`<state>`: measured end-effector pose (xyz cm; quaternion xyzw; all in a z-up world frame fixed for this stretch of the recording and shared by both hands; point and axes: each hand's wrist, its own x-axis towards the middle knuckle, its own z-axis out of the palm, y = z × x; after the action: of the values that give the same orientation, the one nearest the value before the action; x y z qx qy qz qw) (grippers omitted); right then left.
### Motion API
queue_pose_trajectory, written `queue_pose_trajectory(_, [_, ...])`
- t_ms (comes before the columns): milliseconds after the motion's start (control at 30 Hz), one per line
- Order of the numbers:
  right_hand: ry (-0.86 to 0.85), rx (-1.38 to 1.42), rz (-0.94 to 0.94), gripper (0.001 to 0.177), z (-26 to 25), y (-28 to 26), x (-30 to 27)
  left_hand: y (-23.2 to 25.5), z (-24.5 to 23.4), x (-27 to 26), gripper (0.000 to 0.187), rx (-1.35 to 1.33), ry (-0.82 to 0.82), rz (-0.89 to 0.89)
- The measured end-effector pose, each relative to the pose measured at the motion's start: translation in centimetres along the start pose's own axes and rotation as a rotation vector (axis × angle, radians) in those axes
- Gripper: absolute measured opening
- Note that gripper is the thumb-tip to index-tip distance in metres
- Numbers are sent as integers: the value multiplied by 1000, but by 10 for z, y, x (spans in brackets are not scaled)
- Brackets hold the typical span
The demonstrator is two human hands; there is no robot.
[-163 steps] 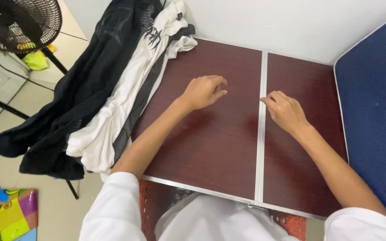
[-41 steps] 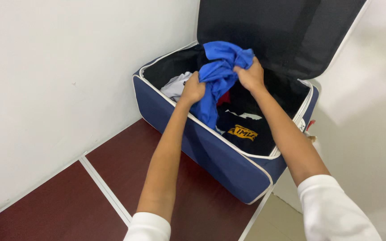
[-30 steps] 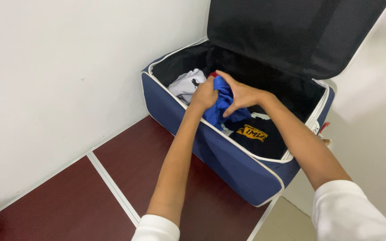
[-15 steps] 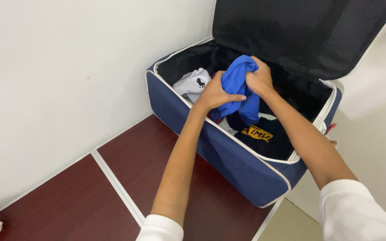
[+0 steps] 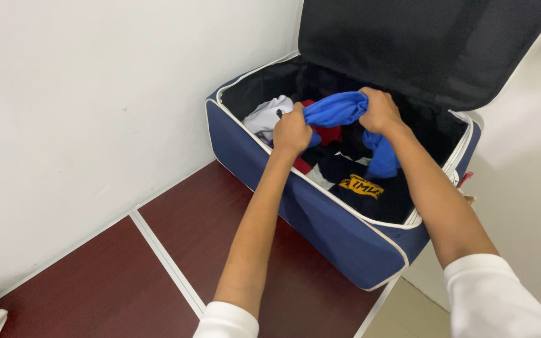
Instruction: The person removes various clothing items from a blue suitcase, folds them by hand on a maroon table, and stacks them in a pile. The items include white, black, blue, and grey garments. The person handles the clothes one at a time, smoothing and folding them before placing them on the growing stack.
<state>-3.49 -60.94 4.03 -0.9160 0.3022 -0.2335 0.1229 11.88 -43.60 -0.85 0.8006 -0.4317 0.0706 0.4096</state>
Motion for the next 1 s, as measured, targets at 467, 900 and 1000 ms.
queue_pose_trajectory(467, [-629,687,-37,54,6,-29,-13,40,-52,-20,29,-149,157,-122])
queue_pose_trajectory(900, [-769,262,-103,48,27,-21,-12,39,-55,-20,24,-379,495,-209])
queue_pose_trajectory(1000, [-678,241,-133,42,28,-20,-13,43,-62,-21,26,-352,454,-233])
